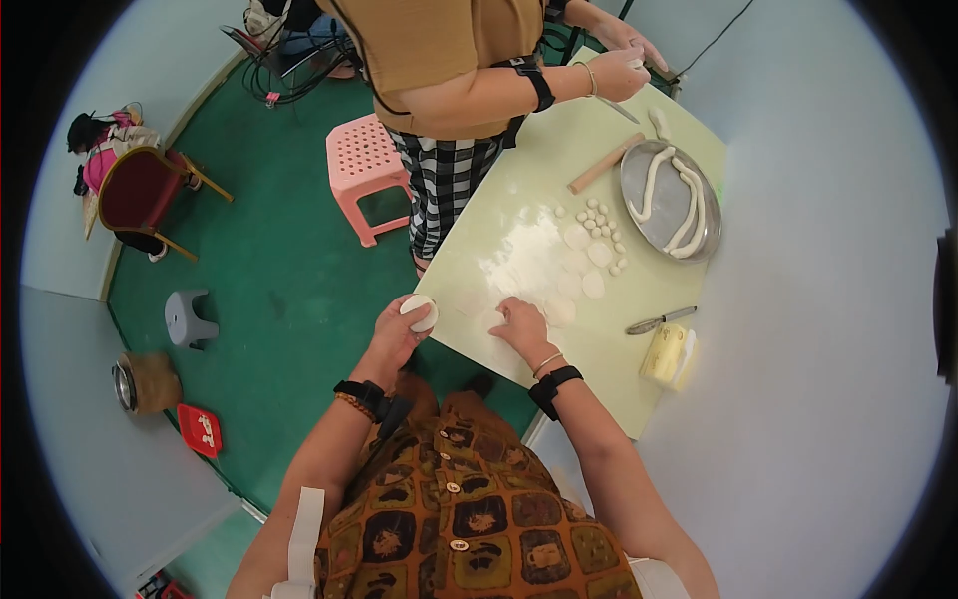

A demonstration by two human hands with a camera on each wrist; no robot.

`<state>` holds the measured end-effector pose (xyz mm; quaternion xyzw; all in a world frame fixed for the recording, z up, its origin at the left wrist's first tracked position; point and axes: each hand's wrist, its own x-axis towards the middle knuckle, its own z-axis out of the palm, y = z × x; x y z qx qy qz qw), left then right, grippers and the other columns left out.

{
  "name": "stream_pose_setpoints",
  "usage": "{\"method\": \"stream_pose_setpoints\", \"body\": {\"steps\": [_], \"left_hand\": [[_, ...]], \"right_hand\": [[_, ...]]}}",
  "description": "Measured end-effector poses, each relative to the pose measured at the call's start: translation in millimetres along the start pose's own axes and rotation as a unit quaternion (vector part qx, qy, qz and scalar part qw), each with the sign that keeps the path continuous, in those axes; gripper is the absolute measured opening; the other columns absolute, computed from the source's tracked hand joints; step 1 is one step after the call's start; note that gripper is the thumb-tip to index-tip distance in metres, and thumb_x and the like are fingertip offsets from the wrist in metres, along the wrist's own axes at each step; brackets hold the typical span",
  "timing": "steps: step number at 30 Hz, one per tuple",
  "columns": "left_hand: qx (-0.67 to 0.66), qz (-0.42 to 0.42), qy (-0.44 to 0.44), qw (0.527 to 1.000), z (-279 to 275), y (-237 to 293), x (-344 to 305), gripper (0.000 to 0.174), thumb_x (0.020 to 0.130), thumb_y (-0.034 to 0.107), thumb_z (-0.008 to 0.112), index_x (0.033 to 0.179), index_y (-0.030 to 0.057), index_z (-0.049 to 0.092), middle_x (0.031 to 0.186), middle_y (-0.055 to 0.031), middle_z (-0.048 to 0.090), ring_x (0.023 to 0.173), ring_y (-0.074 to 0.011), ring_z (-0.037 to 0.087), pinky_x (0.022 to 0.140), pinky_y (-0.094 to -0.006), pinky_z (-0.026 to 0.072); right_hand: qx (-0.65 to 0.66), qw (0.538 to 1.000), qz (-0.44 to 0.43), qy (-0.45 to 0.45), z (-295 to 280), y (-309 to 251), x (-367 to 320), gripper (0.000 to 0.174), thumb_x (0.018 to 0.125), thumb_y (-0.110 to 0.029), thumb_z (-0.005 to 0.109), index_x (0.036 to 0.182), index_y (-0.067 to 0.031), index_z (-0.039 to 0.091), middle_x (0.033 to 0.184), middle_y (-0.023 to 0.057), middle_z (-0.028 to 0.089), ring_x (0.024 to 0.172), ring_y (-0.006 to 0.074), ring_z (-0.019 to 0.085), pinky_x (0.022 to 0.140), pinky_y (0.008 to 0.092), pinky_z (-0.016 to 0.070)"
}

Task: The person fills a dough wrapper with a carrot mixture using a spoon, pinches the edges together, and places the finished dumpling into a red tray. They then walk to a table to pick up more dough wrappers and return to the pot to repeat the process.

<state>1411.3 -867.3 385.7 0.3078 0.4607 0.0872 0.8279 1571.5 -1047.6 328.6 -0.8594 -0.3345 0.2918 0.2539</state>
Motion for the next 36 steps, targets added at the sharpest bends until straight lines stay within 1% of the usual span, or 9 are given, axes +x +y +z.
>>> {"method": "stream_pose_setpoints", "body": {"steps": [4, 10, 13, 16, 19, 22, 28, 31, 36], "left_hand": [[-0.009, -0.004, 0.019, 1.000, -21, 9, -5, 0.032, 0.079, 0.007, 0.066, 0.107, 0.0093, 0.049, 0.101, -0.0053, 0.059, 0.090, -0.0179, 0.059, 0.071, -0.0304, 0.0486], [-0.034, 0.000, 0.055, 0.998, -62, 14, -6, 0.031, 0.080, 0.006, 0.065, 0.107, 0.0095, 0.050, 0.102, -0.0048, 0.059, 0.090, -0.0177, 0.059, 0.071, -0.0308, 0.0484], [-0.059, 0.013, 0.058, 0.996, -80, 18, -8, 0.030, 0.080, 0.006, 0.064, 0.107, 0.0094, 0.050, 0.100, -0.0053, 0.060, 0.089, -0.0184, 0.059, 0.070, -0.0302, 0.0496], [-0.072, 0.037, 0.070, 0.994, -93, 21, -11, 0.026, 0.081, 0.008, 0.063, 0.105, 0.0085, 0.052, 0.099, -0.0042, 0.060, 0.090, -0.0182, 0.060, 0.070, -0.0287, 0.0503], [-0.088, 0.042, 0.075, 0.992, -101, 25, -12, 0.030, 0.080, 0.006, 0.065, 0.107, 0.0082, 0.050, 0.098, -0.0059, 0.061, 0.088, -0.0195, 0.061, 0.065, -0.0290, 0.0515], [-0.094, 0.043, 0.073, 0.992, -106, 27, -13, 0.031, 0.080, 0.006, 0.064, 0.107, 0.0078, 0.050, 0.099, -0.0061, 0.061, 0.088, -0.0193, 0.061, 0.066, -0.0284, 0.0514], [-0.090, 0.047, 0.066, 0.993, -103, 35, -20, 0.029, 0.081, 0.006, 0.063, 0.107, 0.0073, 0.051, 0.099, -0.0062, 0.060, 0.088, -0.0185, 0.061, 0.063, -0.0269, 0.0507], [-0.092, 0.042, 0.067, 0.993, -104, 37, -20, 0.026, 0.082, 0.008, 0.062, 0.106, 0.0067, 0.052, 0.101, -0.0056, 0.060, 0.093, -0.0194, 0.060, 0.066, -0.0267, 0.0509], [-0.095, 0.049, 0.051, 0.993, -106, 42, -21, 0.026, 0.082, 0.007, 0.062, 0.106, 0.0070, 0.052, 0.101, -0.0058, 0.060, 0.092, -0.0194, 0.060, 0.067, -0.0264, 0.0518]], "right_hand": [[0.039, 0.998, 0.044, 0.013, 2, 1, 5, 0.027, 0.064, -0.020, 0.073, 0.084, -0.0081, 0.059, 0.076, 0.0107, 0.061, 0.075, 0.0292, 0.058, 0.067, 0.0379, 0.0462], [0.032, 0.999, -0.026, 0.000, -2, 5, 10, 0.019, 0.067, -0.018, 0.072, 0.076, -0.0057, 0.060, 0.071, 0.0090, 0.061, 0.068, 0.0243, 0.059, 0.062, 0.0318, 0.0466], [0.152, 0.988, -0.027, -0.013, -20, 5, 18, 0.018, 0.070, -0.019, 0.071, 0.075, -0.0054, 0.059, 0.071, 0.0118, 0.061, 0.068, 0.0291, 0.058, 0.060, 0.0356, 0.0464], [0.147, 0.984, -0.014, 0.101, -54, -3, 29, 0.015, 0.073, -0.016, 0.068, 0.076, -0.0045, 0.058, 0.068, 0.0122, 0.060, 0.065, 0.0301, 0.058, 0.058, 0.0361, 0.0462], [0.018, 0.973, -0.045, 0.225, -72, -6, 43, 0.010, 0.075, -0.012, 0.064, 0.077, -0.0043, 0.058, 0.068, 0.0131, 0.060, 0.068, 0.0306, 0.058, 0.060, 0.0385, 0.0469], [-0.114, 0.966, -0.086, 0.216, -53, 21, 56, 0.006, 0.076, -0.010, 0.060, 0.079, -0.0048, 0.058, 0.070, 0.0145, 0.060, 0.070, 0.0316, 0.058, 0.062, 0.0409, 0.0474], [-0.147, 0.972, -0.100, 0.154, -35, 32, 50, 0.007, 0.078, -0.011, 0.058, 0.079, -0.0045, 0.057, 0.072, 0.0157, 0.061, 0.072, 0.0332, 0.058, 0.063, 0.0422, 0.0474], [-0.094, 0.978, -0.026, 0.186, -43, 23, 49, 0.007, 0.079, -0.011, 0.059, 0.083, -0.0045, 0.058, 0.074, 0.0138, 0.061, 0.070, 0.0280, 0.060, 0.063, 0.0358, 0.0488], [0.308, 0.923, 0.015, 0.231, -40, 25, 59, 0.019, 0.079, -0.011, 0.063, 0.095, -0.0020, 0.058, 0.072, 0.0087, 0.062, 0.065, 0.0160, 0.059, 0.063, 0.0255, 0.0477]]}}
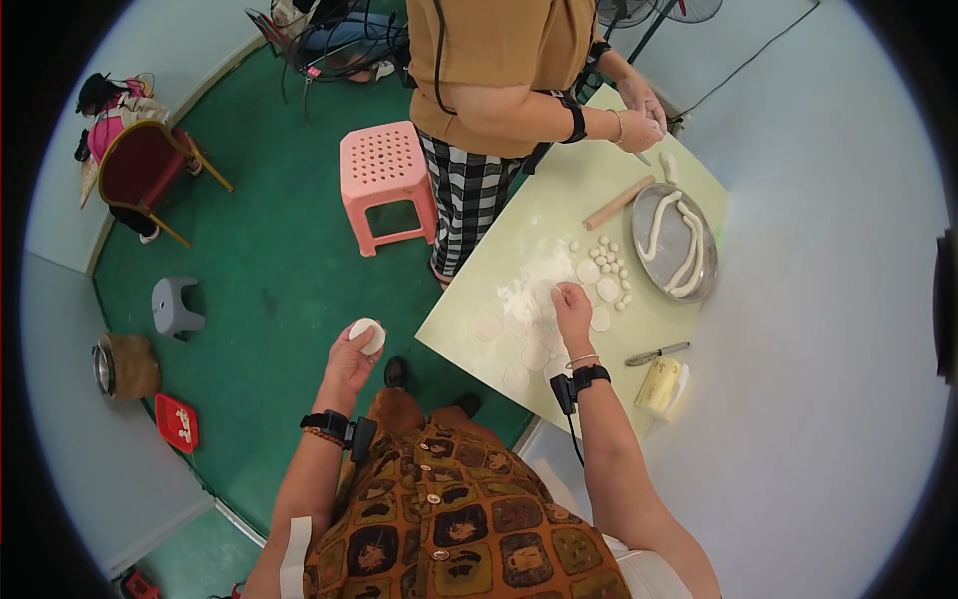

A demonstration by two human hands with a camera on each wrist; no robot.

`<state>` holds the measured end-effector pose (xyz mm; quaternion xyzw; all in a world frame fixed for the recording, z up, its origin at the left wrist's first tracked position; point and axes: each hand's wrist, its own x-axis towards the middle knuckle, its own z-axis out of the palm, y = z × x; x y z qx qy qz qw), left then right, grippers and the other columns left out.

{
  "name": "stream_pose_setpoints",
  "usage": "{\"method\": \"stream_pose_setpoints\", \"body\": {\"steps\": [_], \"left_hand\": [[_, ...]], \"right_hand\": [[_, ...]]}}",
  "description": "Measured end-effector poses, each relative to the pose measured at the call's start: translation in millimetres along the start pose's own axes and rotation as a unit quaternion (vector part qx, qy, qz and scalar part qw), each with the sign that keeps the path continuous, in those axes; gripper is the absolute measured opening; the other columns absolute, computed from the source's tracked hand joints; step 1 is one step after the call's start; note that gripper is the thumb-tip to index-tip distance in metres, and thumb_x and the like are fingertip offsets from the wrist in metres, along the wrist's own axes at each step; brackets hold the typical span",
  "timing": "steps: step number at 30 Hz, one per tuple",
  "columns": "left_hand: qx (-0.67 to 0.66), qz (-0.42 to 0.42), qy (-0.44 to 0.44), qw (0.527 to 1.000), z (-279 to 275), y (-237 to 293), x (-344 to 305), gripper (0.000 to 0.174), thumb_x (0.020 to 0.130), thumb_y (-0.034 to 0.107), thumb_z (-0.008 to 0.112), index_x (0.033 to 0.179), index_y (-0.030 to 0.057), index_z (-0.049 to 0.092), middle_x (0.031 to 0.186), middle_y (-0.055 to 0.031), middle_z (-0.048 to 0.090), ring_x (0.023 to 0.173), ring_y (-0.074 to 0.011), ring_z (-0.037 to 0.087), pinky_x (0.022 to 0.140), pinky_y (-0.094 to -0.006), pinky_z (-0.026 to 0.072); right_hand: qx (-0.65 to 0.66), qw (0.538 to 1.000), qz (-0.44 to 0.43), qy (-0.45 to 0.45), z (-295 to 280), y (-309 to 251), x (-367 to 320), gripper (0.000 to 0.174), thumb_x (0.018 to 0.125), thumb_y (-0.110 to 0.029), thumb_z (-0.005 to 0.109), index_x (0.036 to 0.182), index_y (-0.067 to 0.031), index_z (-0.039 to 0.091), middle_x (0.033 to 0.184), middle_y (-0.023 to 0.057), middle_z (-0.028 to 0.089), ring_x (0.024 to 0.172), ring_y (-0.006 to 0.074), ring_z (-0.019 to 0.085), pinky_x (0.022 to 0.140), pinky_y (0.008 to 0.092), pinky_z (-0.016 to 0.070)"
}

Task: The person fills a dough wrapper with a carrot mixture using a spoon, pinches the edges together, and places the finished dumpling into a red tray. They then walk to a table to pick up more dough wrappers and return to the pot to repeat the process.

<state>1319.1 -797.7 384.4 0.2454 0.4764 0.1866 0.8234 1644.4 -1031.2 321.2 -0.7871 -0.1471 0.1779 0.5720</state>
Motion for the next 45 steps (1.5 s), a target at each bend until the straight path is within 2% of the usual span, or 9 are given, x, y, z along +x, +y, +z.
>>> {"method": "stream_pose_setpoints", "body": {"steps": [4, 16, 21, 23, 25, 28, 31, 38, 45], "left_hand": [[0.004, -0.002, -0.007, 1.000, 0, 3, -4, 0.025, 0.082, 0.007, 0.062, 0.105, 0.0070, 0.053, 0.100, -0.0059, 0.060, 0.091, -0.0194, 0.061, 0.067, -0.0264, 0.0523], [-0.004, 0.009, 0.017, 1.000, -15, 19, -29, 0.033, 0.081, 0.006, 0.064, 0.110, 0.0068, 0.050, 0.100, -0.0071, 0.060, 0.091, -0.0198, 0.061, 0.068, -0.0291, 0.0522], [-0.020, 0.014, 0.008, 1.000, -26, 19, -39, 0.029, 0.086, 0.013, 0.059, 0.112, 0.0058, 0.050, 0.102, -0.0064, 0.059, 0.095, -0.0192, 0.058, 0.078, -0.0336, 0.0494], [-0.056, 0.031, 0.006, 0.998, -16, 22, -45, 0.026, 0.089, 0.017, 0.056, 0.112, 0.0057, 0.050, 0.103, -0.0062, 0.059, 0.095, -0.0188, 0.058, 0.082, -0.0349, 0.0481], [-0.082, 0.043, -0.014, 0.996, -10, 25, -54, 0.025, 0.091, 0.020, 0.053, 0.111, 0.0059, 0.051, 0.103, -0.0061, 0.059, 0.096, -0.0184, 0.057, 0.084, -0.0359, 0.0468], [-0.113, 0.030, -0.038, 0.992, -12, 31, -54, 0.023, 0.093, 0.022, 0.048, 0.110, 0.0061, 0.052, 0.104, -0.0052, 0.059, 0.096, -0.0173, 0.057, 0.084, -0.0357, 0.0475], [-0.068, 0.059, -0.017, 0.996, -11, 33, -51, 0.024, 0.087, 0.011, 0.058, 0.108, 0.0026, 0.051, 0.102, -0.0079, 0.059, 0.092, -0.0187, 0.059, 0.079, -0.0333, 0.0505], [-0.057, 0.060, -0.038, 0.996, -30, 60, -30, 0.029, 0.082, 0.004, 0.063, 0.107, -0.0034, 0.051, 0.100, -0.0104, 0.059, 0.087, -0.0190, 0.061, 0.072, -0.0306, 0.0523], [-0.069, 0.095, 0.052, 0.992, -131, 126, -22, 0.024, 0.089, 0.021, 0.056, 0.104, 0.0027, 0.053, 0.096, -0.0061, 0.057, 0.083, -0.0158, 0.058, 0.075, -0.0324, 0.0529]], "right_hand": [[-0.078, 0.989, 0.124, 0.002, 2, 34, -2, 0.030, 0.074, -0.016, 0.069, 0.097, 0.0007, 0.057, 0.074, 0.0086, 0.062, 0.067, 0.0152, 0.059, 0.063, 0.0260, 0.0479], [-0.262, 0.965, 0.006, -0.024, 8, -4, -2, 0.036, 0.072, -0.018, 0.070, 0.102, -0.0023, 0.060, 0.077, 0.0106, 0.061, 0.067, 0.0200, 0.057, 0.065, 0.0304, 0.0477], [-0.294, 0.934, -0.198, -0.043, -8, 7, 1, 0.022, 0.077, -0.010, 0.063, 0.098, -0.0029, 0.063, 0.084, 0.0168, 0.060, 0.081, 0.0306, 0.056, 0.075, 0.0386, 0.0453], [-0.269, 0.959, -0.061, 0.068, -4, -26, -1, 0.017, 0.078, -0.009, 0.062, 0.094, -0.0022, 0.064, 0.087, 0.0169, 0.060, 0.083, 0.0340, 0.055, 0.076, 0.0387, 0.0448], [-0.336, 0.925, -0.175, -0.020, -13, -9, 7, 0.016, 0.079, -0.005, 0.058, 0.094, -0.0001, 0.062, 0.091, 0.0172, 0.060, 0.084, 0.0301, 0.057, 0.074, 0.0341, 0.0458], [-0.229, 0.963, -0.144, 0.010, -8, -10, 7, 0.022, 0.080, -0.002, 0.055, 0.101, -0.0004, 0.059, 0.094, 0.0169, 0.060, 0.084, 0.0273, 0.057, 0.074, 0.0307, 0.0456], [-0.045, 0.991, 0.109, 0.056, 9, -23, -2, 0.027, 0.084, -0.004, 0.051, 0.110, -0.0033, 0.055, 0.100, 0.0103, 0.060, 0.084, 0.0190, 0.058, 0.072, 0.0289, 0.0462], [0.439, 0.875, 0.194, 0.067, 19, -46, -28, 0.028, 0.088, -0.017, 0.055, 0.115, -0.0103, 0.054, 0.101, 0.0034, 0.059, 0.087, 0.0121, 0.056, 0.072, 0.0233, 0.0454], [0.217, 0.936, 0.166, 0.224, 9, -8, -56, 0.042, 0.080, -0.007, 0.063, 0.119, -0.0085, 0.046, 0.101, 0.0056, 0.057, 0.085, 0.0162, 0.056, 0.069, 0.0296, 0.0459]]}}
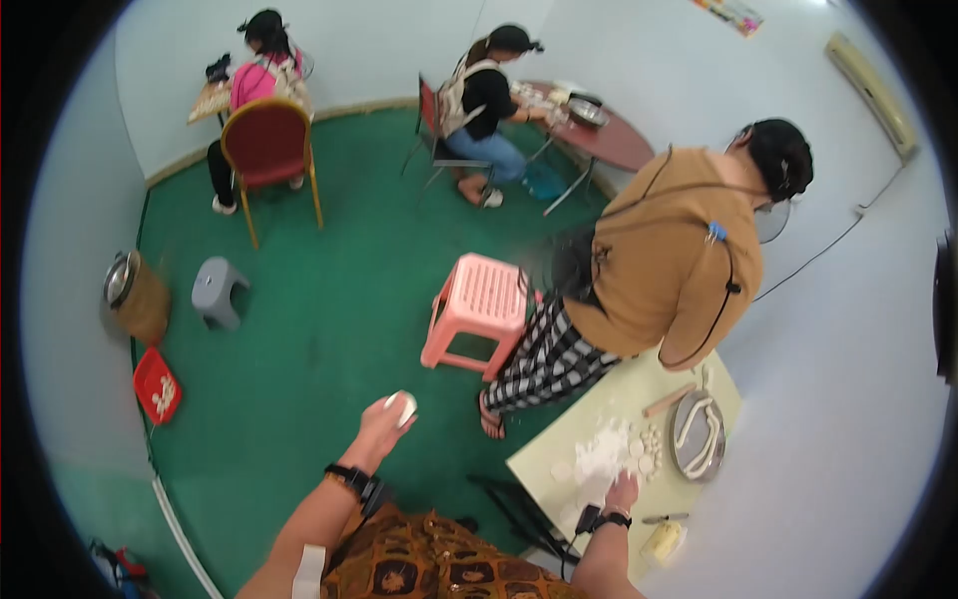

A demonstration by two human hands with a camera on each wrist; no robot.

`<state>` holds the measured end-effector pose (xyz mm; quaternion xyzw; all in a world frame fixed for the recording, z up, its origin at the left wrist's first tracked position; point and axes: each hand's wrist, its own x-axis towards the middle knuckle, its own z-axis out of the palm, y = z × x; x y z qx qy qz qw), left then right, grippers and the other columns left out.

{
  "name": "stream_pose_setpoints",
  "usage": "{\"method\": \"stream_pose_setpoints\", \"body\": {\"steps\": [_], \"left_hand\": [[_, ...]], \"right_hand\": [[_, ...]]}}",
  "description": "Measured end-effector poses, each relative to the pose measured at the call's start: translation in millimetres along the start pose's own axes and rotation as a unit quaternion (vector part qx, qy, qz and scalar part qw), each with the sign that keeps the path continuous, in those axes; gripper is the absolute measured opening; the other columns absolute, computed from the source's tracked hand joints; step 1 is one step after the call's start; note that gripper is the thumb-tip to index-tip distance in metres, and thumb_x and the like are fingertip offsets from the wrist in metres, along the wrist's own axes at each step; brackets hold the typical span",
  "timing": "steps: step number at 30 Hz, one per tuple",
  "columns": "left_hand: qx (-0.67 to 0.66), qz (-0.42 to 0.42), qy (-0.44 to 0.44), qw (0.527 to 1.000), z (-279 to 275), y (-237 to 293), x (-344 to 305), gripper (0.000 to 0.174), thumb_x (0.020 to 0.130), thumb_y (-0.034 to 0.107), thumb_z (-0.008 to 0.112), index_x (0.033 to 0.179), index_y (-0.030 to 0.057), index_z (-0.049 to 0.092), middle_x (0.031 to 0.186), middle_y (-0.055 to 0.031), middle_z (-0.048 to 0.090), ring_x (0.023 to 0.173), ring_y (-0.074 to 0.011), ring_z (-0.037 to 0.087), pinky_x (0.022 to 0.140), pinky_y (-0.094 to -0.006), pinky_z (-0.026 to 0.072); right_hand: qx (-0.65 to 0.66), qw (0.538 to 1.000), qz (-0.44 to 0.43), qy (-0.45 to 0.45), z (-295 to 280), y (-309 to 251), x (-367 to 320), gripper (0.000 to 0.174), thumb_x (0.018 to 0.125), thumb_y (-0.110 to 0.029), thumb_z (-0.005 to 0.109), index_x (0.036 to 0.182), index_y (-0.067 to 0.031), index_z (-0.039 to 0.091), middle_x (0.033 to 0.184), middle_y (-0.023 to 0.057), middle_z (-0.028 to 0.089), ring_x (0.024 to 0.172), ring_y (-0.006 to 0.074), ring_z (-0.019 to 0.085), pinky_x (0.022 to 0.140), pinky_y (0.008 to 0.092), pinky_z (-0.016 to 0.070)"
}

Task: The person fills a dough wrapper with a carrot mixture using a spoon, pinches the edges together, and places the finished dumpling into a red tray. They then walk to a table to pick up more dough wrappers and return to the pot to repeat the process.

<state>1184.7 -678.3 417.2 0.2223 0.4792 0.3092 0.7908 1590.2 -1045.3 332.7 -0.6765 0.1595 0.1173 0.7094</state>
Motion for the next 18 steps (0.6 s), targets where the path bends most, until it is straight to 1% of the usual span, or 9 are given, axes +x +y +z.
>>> {"method": "stream_pose_setpoints", "body": {"steps": [3, 5, 8, 10, 12, 13, 15, 17, 18], "left_hand": [[-0.049, 0.027, 0.048, 0.997, -71, 42, 8, 0.025, 0.090, 0.021, 0.054, 0.105, 0.0005, 0.052, 0.096, -0.0084, 0.057, 0.083, -0.0193, 0.059, 0.073, -0.0352, 0.0530], [-0.089, 0.046, 0.070, 0.992, -131, 62, 14, 0.024, 0.090, 0.018, 0.054, 0.105, -0.0009, 0.051, 0.097, -0.0100, 0.058, 0.084, -0.0214, 0.060, 0.071, -0.0363, 0.0529], [-0.025, 0.096, 0.098, 0.990, -208, 89, 7, 0.026, 0.086, 0.011, 0.059, 0.107, -0.0011, 0.050, 0.098, -0.0108, 0.059, 0.085, -0.0229, 0.061, 0.069, -0.0363, 0.0528], [0.001, 0.116, 0.124, 0.985, -243, 108, -6, 0.029, 0.083, 0.008, 0.062, 0.108, -0.0006, 0.050, 0.098, -0.0104, 0.059, 0.084, -0.0229, 0.061, 0.068, -0.0354, 0.0527], [-0.015, 0.117, 0.153, 0.981, -268, 123, -17, 0.032, 0.080, 0.005, 0.066, 0.107, 0.0002, 0.049, 0.097, -0.0095, 0.059, 0.083, -0.0222, 0.061, 0.066, -0.0337, 0.0524], [-0.037, 0.116, 0.165, 0.979, -280, 127, -20, 0.031, 0.081, 0.007, 0.065, 0.106, 0.0006, 0.050, 0.096, -0.0091, 0.059, 0.082, -0.0217, 0.061, 0.066, -0.0325, 0.0524], [-0.085, 0.115, 0.190, 0.971, -299, 135, -24, 0.029, 0.082, 0.012, 0.065, 0.104, 0.0014, 0.050, 0.095, -0.0083, 0.059, 0.081, -0.0206, 0.061, 0.066, -0.0303, 0.0522], [-0.137, 0.128, 0.213, 0.959, -301, 147, -32, 0.027, 0.085, 0.020, 0.062, 0.102, 0.0023, 0.050, 0.092, -0.0077, 0.059, 0.079, -0.0192, 0.061, 0.063, -0.0271, 0.0516], [-0.152, 0.142, 0.213, 0.955, -305, 148, -34, 0.027, 0.086, 0.022, 0.060, 0.102, 0.0024, 0.050, 0.092, -0.0078, 0.059, 0.079, -0.0191, 0.061, 0.063, -0.0268, 0.0515]], "right_hand": [[0.042, 0.991, 0.013, 0.124, 2, 4, -19, 0.049, 0.076, 0.000, 0.064, 0.120, -0.0029, 0.043, 0.103, 0.0104, 0.055, 0.087, 0.0205, 0.057, 0.068, 0.0345, 0.0473], [0.109, 0.984, 0.002, 0.138, 13, 8, -32, 0.050, 0.077, -0.002, 0.064, 0.122, 0.0002, 0.042, 0.105, 0.0115, 0.056, 0.090, 0.0217, 0.057, 0.071, 0.0361, 0.0480], [0.057, 0.995, 0.005, 0.083, 52, 7, -67, 0.047, 0.080, -0.006, 0.062, 0.123, 0.0002, 0.044, 0.108, 0.0123, 0.056, 0.093, 0.0230, 0.057, 0.074, 0.0356, 0.0482], [-0.127, 0.980, -0.148, -0.041, 79, 28, -70, 0.045, 0.082, -0.009, 0.061, 0.123, 0.0001, 0.046, 0.109, 0.0113, 0.056, 0.092, 0.0223, 0.057, 0.074, 0.0342, 0.0484], [-0.085, 0.987, -0.105, -0.086, 108, 44, -83, 0.040, 0.083, -0.014, 0.061, 0.119, 0.0003, 0.049, 0.107, 0.0098, 0.057, 0.090, 0.0209, 0.058, 0.075, 0.0323, 0.0486], [0.051, 0.996, 0.013, -0.068, 146, 31, -113, 0.036, 0.084, -0.016, 0.061, 0.115, 0.0006, 0.052, 0.105, 0.0087, 0.058, 0.088, 0.0198, 0.058, 0.075, 0.0312, 0.0487], [0.051, 0.987, 0.059, -0.141, 181, 60, -112, 0.031, 0.085, -0.018, 0.062, 0.109, 0.0001, 0.054, 0.102, 0.0082, 0.058, 0.086, 0.0190, 0.059, 0.076, 0.0307, 0.0486], [0.053, 0.981, 0.125, -0.141, 231, 61, -150, 0.023, 0.087, -0.020, 0.059, 0.102, -0.0039, 0.055, 0.088, 0.0050, 0.058, 0.078, 0.0155, 0.057, 0.068, 0.0261, 0.0484], [0.059, 0.971, 0.125, -0.196, 243, 82, -146, 0.022, 0.086, -0.015, 0.059, 0.105, -0.0035, 0.054, 0.091, 0.0057, 0.058, 0.081, 0.0162, 0.058, 0.068, 0.0267, 0.0486]]}}
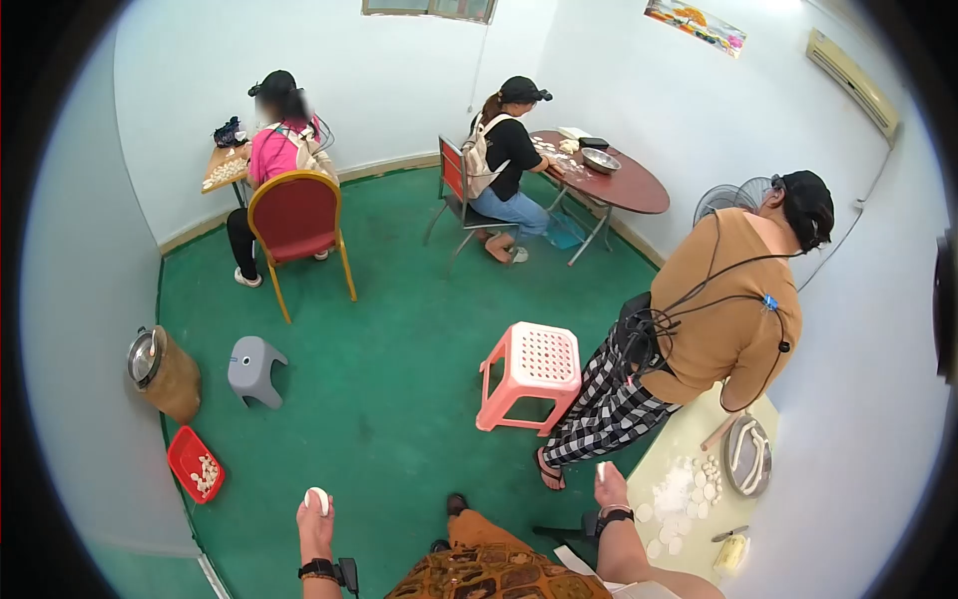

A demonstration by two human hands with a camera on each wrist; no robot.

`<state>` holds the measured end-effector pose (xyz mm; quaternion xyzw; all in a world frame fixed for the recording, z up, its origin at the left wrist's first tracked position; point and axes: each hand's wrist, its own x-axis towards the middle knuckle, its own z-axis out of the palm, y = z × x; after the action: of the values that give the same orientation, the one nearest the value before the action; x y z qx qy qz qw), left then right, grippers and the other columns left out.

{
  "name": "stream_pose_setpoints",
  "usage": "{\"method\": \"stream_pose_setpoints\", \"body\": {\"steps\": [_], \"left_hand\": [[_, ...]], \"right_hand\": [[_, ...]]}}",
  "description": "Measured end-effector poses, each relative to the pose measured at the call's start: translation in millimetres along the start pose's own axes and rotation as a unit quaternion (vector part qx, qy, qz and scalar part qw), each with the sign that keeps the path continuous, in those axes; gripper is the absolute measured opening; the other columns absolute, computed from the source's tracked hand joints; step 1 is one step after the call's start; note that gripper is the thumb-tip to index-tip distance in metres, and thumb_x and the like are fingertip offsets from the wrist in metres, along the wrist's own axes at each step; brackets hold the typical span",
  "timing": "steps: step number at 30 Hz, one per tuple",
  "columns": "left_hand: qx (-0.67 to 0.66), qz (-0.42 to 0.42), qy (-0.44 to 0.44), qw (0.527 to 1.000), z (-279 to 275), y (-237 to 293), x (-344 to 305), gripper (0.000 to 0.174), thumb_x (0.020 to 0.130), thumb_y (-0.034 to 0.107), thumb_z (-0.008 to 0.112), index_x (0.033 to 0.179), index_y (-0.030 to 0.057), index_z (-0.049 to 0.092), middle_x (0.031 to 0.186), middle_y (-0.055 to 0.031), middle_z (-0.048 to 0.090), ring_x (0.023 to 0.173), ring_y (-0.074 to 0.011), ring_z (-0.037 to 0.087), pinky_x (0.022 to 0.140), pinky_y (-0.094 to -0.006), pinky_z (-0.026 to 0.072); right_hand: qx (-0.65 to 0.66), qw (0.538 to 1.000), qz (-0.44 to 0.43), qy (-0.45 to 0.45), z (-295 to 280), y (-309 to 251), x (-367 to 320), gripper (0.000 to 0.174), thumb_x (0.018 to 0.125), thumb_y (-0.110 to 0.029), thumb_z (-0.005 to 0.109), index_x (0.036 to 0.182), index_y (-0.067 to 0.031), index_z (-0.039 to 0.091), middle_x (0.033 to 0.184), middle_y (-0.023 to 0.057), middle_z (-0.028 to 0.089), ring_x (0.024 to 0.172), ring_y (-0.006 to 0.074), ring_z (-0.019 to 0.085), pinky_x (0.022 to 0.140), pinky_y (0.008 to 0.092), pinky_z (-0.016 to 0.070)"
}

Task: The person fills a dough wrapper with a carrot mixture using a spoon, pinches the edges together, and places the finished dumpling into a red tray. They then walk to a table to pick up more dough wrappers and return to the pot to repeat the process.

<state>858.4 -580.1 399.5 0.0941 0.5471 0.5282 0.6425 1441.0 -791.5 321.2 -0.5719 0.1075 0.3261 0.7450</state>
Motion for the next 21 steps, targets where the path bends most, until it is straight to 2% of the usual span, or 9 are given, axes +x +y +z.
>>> {"method": "stream_pose_setpoints", "body": {"steps": [1, 2, 6, 9, 10, 14, 17, 20, 21], "left_hand": [[-0.018, 0.012, 0.003, 1.000, -5, 3, 1, 0.027, 0.087, 0.023, 0.059, 0.102, 0.0024, 0.050, 0.092, -0.0078, 0.059, 0.079, -0.0189, 0.061, 0.063, -0.0265, 0.0515], [-0.047, 0.012, 0.003, 0.999, -9, 6, 2, 0.024, 0.088, 0.018, 0.058, 0.104, 0.0022, 0.050, 0.094, -0.0078, 0.059, 0.081, -0.0189, 0.061, 0.065, -0.0269, 0.0519], [0.013, 0.060, 0.046, 0.997, -42, 16, 17, 0.023, 0.086, 0.005, 0.057, 0.107, 0.0030, 0.050, 0.096, -0.0082, 0.059, 0.087, -0.0190, 0.060, 0.067, -0.0270, 0.0498], [0.018, 0.091, 0.066, 0.993, -61, 38, 23, 0.024, 0.084, 0.005, 0.059, 0.106, 0.0043, 0.051, 0.096, -0.0072, 0.060, 0.088, -0.0179, 0.061, 0.064, -0.0251, 0.0479], [0.017, 0.096, 0.088, 0.991, -63, 49, 24, 0.025, 0.084, 0.009, 0.061, 0.106, 0.0052, 0.051, 0.097, -0.0058, 0.059, 0.085, -0.0161, 0.060, 0.063, -0.0229, 0.0468], [-0.045, 0.090, 0.150, 0.984, -88, 91, 49, 0.028, 0.085, 0.018, 0.062, 0.107, 0.0042, 0.051, 0.098, -0.0051, 0.058, 0.083, -0.0145, 0.058, 0.068, -0.0211, 0.0467], [-0.037, 0.142, 0.126, 0.981, -75, 127, 64, 0.029, 0.086, 0.020, 0.061, 0.107, 0.0029, 0.051, 0.094, -0.0042, 0.057, 0.082, -0.0135, 0.057, 0.068, -0.0213, 0.0479], [0.154, 0.098, 0.173, 0.968, 15, 182, 5, 0.053, 0.083, 0.034, 0.062, 0.124, 0.0033, 0.047, 0.119, -0.0066, 0.050, 0.111, -0.0172, 0.045, 0.091, -0.0287, 0.0367], [0.154, 0.094, 0.174, 0.968, 13, 190, 16, 0.051, 0.082, 0.032, 0.064, 0.121, 0.0047, 0.048, 0.115, -0.0054, 0.052, 0.106, -0.0160, 0.047, 0.086, -0.0275, 0.0384]], "right_hand": [[-0.001, 0.998, 0.005, -0.056, 22, 11, -4, 0.023, 0.086, -0.010, 0.059, 0.107, -0.0031, 0.053, 0.093, 0.0064, 0.059, 0.083, 0.0170, 0.058, 0.069, 0.0274, 0.0488], [-0.014, 0.998, 0.049, 0.023, 45, 18, -6, 0.028, 0.084, -0.002, 0.059, 0.111, -0.0020, 0.052, 0.098, 0.0079, 0.059, 0.089, 0.0195, 0.059, 0.070, 0.0278, 0.0489], [-0.045, 0.992, 0.115, -0.022, 107, 50, -2, 0.027, 0.083, 0.001, 0.058, 0.109, 0.0000, 0.053, 0.102, 0.0119, 0.059, 0.091, 0.0246, 0.060, 0.078, 0.0386, 0.0522], [-0.110, 0.990, 0.086, -0.019, 145, 95, 26, 0.026, 0.083, -0.004, 0.061, 0.107, 0.0010, 0.054, 0.098, 0.0121, 0.060, 0.085, 0.0231, 0.061, 0.073, 0.0344, 0.0529], [-0.102, 0.988, 0.103, -0.059, 161, 104, 32, 0.026, 0.082, -0.007, 0.063, 0.107, -0.0012, 0.056, 0.096, 0.0104, 0.060, 0.085, 0.0216, 0.061, 0.072, 0.0343, 0.0522], [-0.110, 0.982, 0.151, -0.013, 258, 132, 22, 0.025, 0.084, -0.012, 0.063, 0.106, -0.0020, 0.057, 0.096, 0.0072, 0.061, 0.086, 0.0211, 0.060, 0.073, 0.0330, 0.0509], [-0.035, 0.980, 0.144, -0.130, 294, 195, 65, 0.028, 0.084, -0.006, 0.060, 0.111, -0.0031, 0.054, 0.100, 0.0083, 0.061, 0.089, 0.0212, 0.060, 0.075, 0.0338, 0.0503], [-0.096, 0.970, 0.153, -0.166, 365, 199, 51, 0.028, 0.083, -0.004, 0.060, 0.110, -0.0016, 0.054, 0.102, 0.0079, 0.061, 0.091, 0.0216, 0.060, 0.076, 0.0335, 0.0502], [-0.104, 0.964, 0.162, -0.182, 379, 199, 43, 0.028, 0.083, -0.004, 0.061, 0.110, -0.0016, 0.054, 0.103, 0.0077, 0.061, 0.091, 0.0215, 0.060, 0.075, 0.0333, 0.0502]]}}
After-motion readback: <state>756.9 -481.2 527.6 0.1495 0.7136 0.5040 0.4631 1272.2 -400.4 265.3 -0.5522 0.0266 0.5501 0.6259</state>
